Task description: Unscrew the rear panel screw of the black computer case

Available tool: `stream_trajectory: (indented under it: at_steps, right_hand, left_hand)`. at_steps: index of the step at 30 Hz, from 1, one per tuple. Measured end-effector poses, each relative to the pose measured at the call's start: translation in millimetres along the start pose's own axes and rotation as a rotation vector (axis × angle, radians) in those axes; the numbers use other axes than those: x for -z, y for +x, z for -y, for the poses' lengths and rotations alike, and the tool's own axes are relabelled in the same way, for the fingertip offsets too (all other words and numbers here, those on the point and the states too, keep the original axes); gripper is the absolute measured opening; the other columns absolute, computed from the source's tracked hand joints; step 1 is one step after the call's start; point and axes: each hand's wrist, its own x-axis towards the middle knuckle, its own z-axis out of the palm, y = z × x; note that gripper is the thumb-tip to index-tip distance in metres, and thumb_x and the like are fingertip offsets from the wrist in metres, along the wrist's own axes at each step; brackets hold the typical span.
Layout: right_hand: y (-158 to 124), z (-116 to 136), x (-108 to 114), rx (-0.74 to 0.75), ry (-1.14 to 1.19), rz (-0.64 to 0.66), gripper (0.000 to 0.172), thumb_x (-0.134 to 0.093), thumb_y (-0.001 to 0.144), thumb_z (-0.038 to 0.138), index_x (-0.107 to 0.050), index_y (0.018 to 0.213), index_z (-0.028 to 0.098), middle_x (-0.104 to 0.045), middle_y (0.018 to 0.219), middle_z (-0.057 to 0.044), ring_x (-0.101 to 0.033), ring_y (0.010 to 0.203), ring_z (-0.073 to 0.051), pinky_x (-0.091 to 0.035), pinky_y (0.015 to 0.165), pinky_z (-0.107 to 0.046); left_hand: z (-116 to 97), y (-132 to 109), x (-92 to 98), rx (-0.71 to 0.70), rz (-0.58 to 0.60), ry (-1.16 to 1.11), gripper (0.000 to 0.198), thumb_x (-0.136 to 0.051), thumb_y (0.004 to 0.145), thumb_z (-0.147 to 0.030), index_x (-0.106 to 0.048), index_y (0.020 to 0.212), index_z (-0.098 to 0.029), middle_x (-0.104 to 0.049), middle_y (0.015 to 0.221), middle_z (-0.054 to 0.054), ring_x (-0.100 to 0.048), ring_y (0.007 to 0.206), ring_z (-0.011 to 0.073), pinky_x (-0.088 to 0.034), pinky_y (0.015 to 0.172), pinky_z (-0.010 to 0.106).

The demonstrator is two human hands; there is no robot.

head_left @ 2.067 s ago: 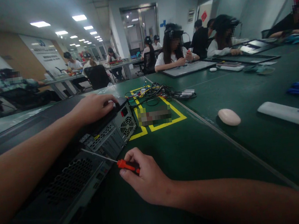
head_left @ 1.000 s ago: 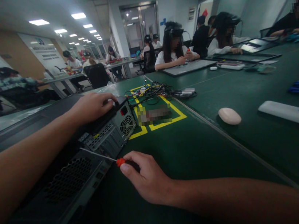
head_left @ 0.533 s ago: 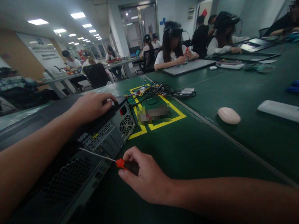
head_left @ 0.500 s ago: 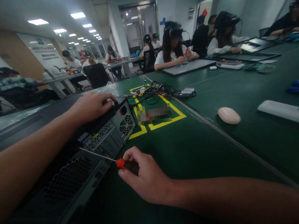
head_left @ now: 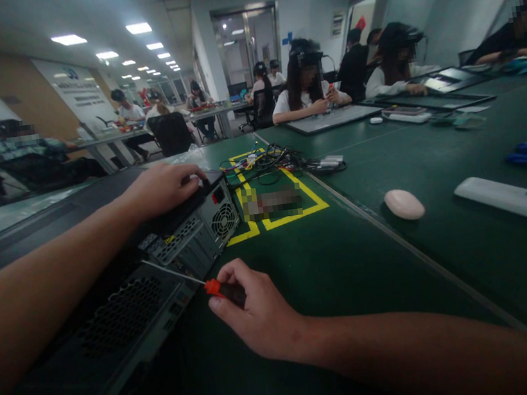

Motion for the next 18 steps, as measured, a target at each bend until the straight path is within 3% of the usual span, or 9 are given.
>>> stream_trajectory:
  at_steps: [18]
  right_hand:
    - [0.2, 4.3, 2.3, -0.001, 0.000, -0.006, 0.014, -0.070, 0.097, 0.032, -0.062, 0.102, 0.023, -0.066, 0.091, 0.000, -0.063, 0.083, -0.019, -0.047, 0.075, -0.034]
  left_hand:
    - [2.7, 1.7, -3.7, -0.001, -0.008, 0.019, 0.050, -0.042, 0.104, -0.038, -0.080, 0.133, -0.021, -0.077, 0.098, 0.010, -0.060, 0.076, 0.0228, -0.040, 0.078, 0.035]
